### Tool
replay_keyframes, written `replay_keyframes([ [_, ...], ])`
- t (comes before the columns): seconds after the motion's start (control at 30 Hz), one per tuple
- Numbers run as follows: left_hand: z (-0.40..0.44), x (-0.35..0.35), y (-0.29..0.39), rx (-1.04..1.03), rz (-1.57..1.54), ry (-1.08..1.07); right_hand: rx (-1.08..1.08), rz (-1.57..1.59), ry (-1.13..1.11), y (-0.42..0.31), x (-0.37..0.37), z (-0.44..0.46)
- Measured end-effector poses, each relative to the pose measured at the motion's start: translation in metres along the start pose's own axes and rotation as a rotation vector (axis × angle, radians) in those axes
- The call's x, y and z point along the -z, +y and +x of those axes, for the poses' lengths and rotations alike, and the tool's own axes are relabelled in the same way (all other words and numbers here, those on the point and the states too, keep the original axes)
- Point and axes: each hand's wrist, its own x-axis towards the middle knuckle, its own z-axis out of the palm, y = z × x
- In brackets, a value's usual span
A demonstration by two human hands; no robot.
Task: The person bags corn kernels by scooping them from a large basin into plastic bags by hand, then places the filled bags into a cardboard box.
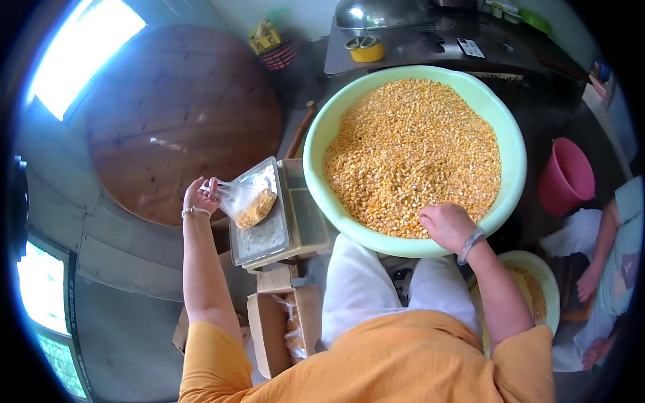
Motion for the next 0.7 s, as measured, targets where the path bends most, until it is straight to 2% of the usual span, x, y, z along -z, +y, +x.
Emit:
replay_keyframes([
  [0.07,0.008,-0.002,0.007,0.056,0.001,0.133,0.016,-0.008,-0.008,0.001,0.0,0.002],
  [0.17,-0.006,-0.007,0.004,0.001,0.152,-0.051,0.038,-0.029,-0.028,0.001,-0.002,-0.001],
  [0.2,0.007,0.0,0.007,0.044,0.144,-0.078,0.046,-0.045,-0.032,0.003,-0.003,0.0],
  [0.23,0.029,0.013,0.016,0.14,0.113,-0.209,0.047,-0.069,-0.036,0.007,-0.002,0.0],
  [0.27,0.02,0.007,0.016,0.151,0.09,-0.243,0.039,-0.067,-0.035,0.009,-0.002,-0.001],
  [0.3,-0.014,-0.02,0.008,0.024,0.092,-0.078,0.037,-0.063,-0.038,0.008,-0.002,-0.001],
  [0.33,-0.021,-0.03,0.009,-0.002,0.12,-0.095,0.026,-0.069,-0.049,0.006,0.0,-0.002],
  [0.4,-0.025,-0.043,0.016,0.02,0.096,-0.261,0.031,-0.08,-0.08,0.001,0.005,0.0],
  [0.43,-0.044,-0.058,0.016,-0.007,0.079,-0.275,0.029,-0.069,-0.076,0.0,0.006,-0.001],
  [0.53,-0.097,-0.095,0.016,-0.071,0.032,-0.414,0.049,-0.048,-0.029,0.004,0.001,-0.001],
  [0.7,-0.16,-0.135,-0.004,-0.057,-0.015,-0.686,0.137,0.006,0.081,0.012,-0.003,-0.001],
])
